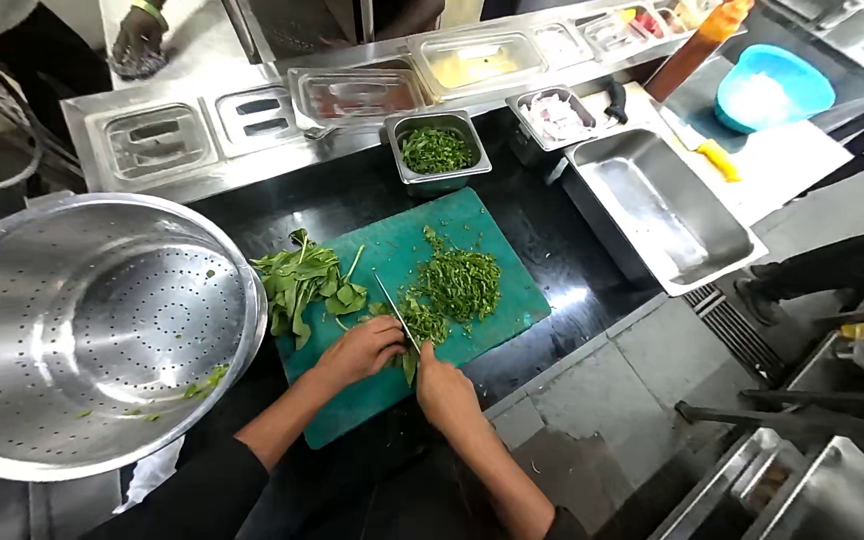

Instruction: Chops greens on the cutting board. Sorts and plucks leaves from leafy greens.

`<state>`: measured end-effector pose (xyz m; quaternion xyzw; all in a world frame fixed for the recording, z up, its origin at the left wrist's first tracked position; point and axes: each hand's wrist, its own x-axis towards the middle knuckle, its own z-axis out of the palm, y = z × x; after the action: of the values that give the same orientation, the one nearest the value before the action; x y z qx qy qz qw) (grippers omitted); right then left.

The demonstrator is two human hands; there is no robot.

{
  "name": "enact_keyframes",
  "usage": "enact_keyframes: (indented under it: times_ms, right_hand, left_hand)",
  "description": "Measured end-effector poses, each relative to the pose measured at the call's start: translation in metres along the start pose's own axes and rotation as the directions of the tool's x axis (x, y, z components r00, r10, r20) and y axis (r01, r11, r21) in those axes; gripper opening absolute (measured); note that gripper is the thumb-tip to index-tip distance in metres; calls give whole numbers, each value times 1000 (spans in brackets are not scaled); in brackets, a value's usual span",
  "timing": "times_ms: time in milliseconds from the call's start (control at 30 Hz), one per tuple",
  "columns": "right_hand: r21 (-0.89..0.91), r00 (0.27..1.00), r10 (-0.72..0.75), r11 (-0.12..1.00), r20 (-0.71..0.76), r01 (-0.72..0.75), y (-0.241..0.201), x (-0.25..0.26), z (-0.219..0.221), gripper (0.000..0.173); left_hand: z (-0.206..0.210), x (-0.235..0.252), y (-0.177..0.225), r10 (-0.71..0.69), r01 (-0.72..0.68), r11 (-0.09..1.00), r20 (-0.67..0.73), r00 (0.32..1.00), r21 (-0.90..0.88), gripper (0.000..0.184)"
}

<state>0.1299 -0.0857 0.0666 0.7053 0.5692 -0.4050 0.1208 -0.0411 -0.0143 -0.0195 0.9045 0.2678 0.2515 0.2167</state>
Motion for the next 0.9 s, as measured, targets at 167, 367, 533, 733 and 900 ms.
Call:
enact_keyframes:
  times_ms: [167, 367, 533, 733, 900]
  right_hand:
    - [33, 999, -30, 999, -14, 30, -2, 8, -4, 40]
    - [254, 994, -72, 963, -84, 91, 35, -8, -19, 40]
    - [401, 995, -46, 913, -85, 76, 54, -5, -20, 38]
    - [499, 998, -15, 866, -53, 40, 65, -4, -13, 37]
    - [517, 997, -50, 853, -50, 69, 58, -10, -5, 43]
  left_hand:
    - [0, -4, -2, 6, -6, 1000, -41, 999, -7, 9]
    - [-13, 2, 17, -230, 220, 973, -235, 944, -66, 14]
    - [-26, 25, 32, -698, 702, 712, 101, 709, -6, 52]
    - [17, 20, 84, -768, 728, 639, 164, 619, 247, 114]
    - [34, -9, 71, -518, 537, 809, -142, 844, 239, 40]
